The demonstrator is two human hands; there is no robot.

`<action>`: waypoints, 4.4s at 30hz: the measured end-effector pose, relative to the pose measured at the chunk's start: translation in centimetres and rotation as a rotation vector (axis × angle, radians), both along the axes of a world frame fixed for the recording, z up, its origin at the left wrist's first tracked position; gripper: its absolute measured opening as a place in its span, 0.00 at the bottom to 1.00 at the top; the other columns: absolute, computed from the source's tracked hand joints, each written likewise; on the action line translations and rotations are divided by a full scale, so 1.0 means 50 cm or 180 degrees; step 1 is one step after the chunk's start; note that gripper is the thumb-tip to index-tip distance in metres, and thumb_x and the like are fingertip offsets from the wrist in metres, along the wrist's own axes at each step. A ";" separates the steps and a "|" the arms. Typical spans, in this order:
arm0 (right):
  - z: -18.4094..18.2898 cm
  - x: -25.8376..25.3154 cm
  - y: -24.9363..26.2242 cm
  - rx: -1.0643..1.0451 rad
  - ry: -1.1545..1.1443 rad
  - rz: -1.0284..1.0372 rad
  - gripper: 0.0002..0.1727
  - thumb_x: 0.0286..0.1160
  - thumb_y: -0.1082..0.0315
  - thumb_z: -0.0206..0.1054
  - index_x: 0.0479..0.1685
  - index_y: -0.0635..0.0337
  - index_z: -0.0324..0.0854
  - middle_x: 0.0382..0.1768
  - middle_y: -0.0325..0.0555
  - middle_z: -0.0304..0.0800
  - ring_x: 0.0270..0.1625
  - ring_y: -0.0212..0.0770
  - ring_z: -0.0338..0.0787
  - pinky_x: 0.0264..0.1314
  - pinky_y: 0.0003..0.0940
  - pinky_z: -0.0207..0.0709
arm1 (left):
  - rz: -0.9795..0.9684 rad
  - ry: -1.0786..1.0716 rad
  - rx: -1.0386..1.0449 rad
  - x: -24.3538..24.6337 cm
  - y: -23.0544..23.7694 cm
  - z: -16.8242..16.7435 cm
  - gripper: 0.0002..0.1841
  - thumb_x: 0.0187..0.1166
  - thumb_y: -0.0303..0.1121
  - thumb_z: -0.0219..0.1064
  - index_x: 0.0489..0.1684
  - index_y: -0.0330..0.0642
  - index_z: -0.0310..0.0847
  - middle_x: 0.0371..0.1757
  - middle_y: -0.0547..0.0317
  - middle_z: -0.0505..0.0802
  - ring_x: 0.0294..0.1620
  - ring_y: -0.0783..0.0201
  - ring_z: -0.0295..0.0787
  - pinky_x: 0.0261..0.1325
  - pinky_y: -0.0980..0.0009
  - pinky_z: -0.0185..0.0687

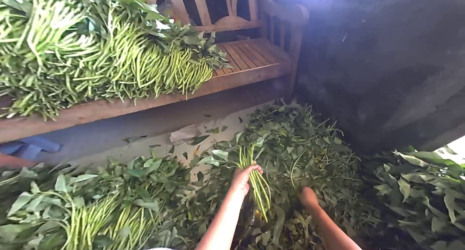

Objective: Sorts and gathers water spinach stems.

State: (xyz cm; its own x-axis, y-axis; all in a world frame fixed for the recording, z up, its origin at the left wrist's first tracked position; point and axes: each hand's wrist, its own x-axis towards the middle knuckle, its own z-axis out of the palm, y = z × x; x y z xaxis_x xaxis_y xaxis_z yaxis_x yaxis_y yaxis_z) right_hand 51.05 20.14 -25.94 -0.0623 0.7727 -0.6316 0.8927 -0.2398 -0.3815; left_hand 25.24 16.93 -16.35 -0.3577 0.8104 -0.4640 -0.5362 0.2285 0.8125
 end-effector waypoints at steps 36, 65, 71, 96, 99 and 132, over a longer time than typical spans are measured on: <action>0.142 0.068 -0.041 0.0657 0.1454 -0.0064 0.19 0.86 0.64 0.60 0.67 0.64 0.83 0.61 0.57 0.90 0.64 0.50 0.89 0.73 0.50 0.78 | -0.0710 0.0537 0.0156 0.050 0.005 -0.009 0.16 0.77 0.18 0.66 0.63 0.28 0.78 0.42 0.44 0.95 0.41 0.55 0.94 0.50 0.60 0.90; 0.288 -0.068 -0.153 -0.0044 -0.0381 0.1408 0.30 0.79 0.46 0.68 0.63 0.67 0.84 0.65 0.67 0.87 0.70 0.68 0.85 0.70 0.71 0.75 | -0.0009 0.0047 0.0318 -0.044 0.002 -0.025 0.16 0.80 0.18 0.60 0.64 0.33 0.76 0.44 0.47 0.92 0.40 0.58 0.92 0.46 0.62 0.89; 0.269 -0.099 -0.151 0.1035 0.0003 0.1344 0.27 0.87 0.48 0.59 0.77 0.52 0.78 0.64 0.60 0.89 0.64 0.63 0.90 0.65 0.65 0.80 | -0.0393 -0.0023 0.0597 -0.013 -0.002 0.008 0.16 0.81 0.18 0.58 0.66 0.32 0.77 0.43 0.47 0.92 0.40 0.58 0.91 0.48 0.62 0.89; 0.217 -0.102 -0.094 0.1002 0.1189 0.1248 0.27 0.85 0.49 0.63 0.76 0.55 0.80 0.63 0.58 0.88 0.61 0.55 0.90 0.71 0.56 0.79 | -0.1003 0.0003 0.0254 0.032 -0.022 0.001 0.14 0.79 0.16 0.60 0.61 0.28 0.76 0.40 0.47 0.92 0.39 0.59 0.92 0.49 0.64 0.90; 0.196 -0.106 -0.105 0.1086 0.1471 0.1207 0.24 0.87 0.52 0.60 0.61 0.64 0.87 0.56 0.58 0.91 0.60 0.51 0.91 0.71 0.50 0.80 | -0.0815 -0.0224 0.0206 0.033 -0.019 -0.011 0.14 0.80 0.16 0.58 0.62 0.28 0.75 0.40 0.47 0.92 0.38 0.58 0.91 0.47 0.64 0.90; -0.001 -0.221 0.014 0.0200 -0.0457 0.1005 0.27 0.82 0.63 0.61 0.81 0.59 0.73 0.75 0.63 0.80 0.71 0.65 0.86 0.67 0.66 0.80 | 0.1054 -0.0817 -0.0359 -0.107 -0.011 -0.028 0.11 0.80 0.20 0.55 0.56 0.28 0.73 0.45 0.39 0.89 0.39 0.52 0.91 0.43 0.60 0.91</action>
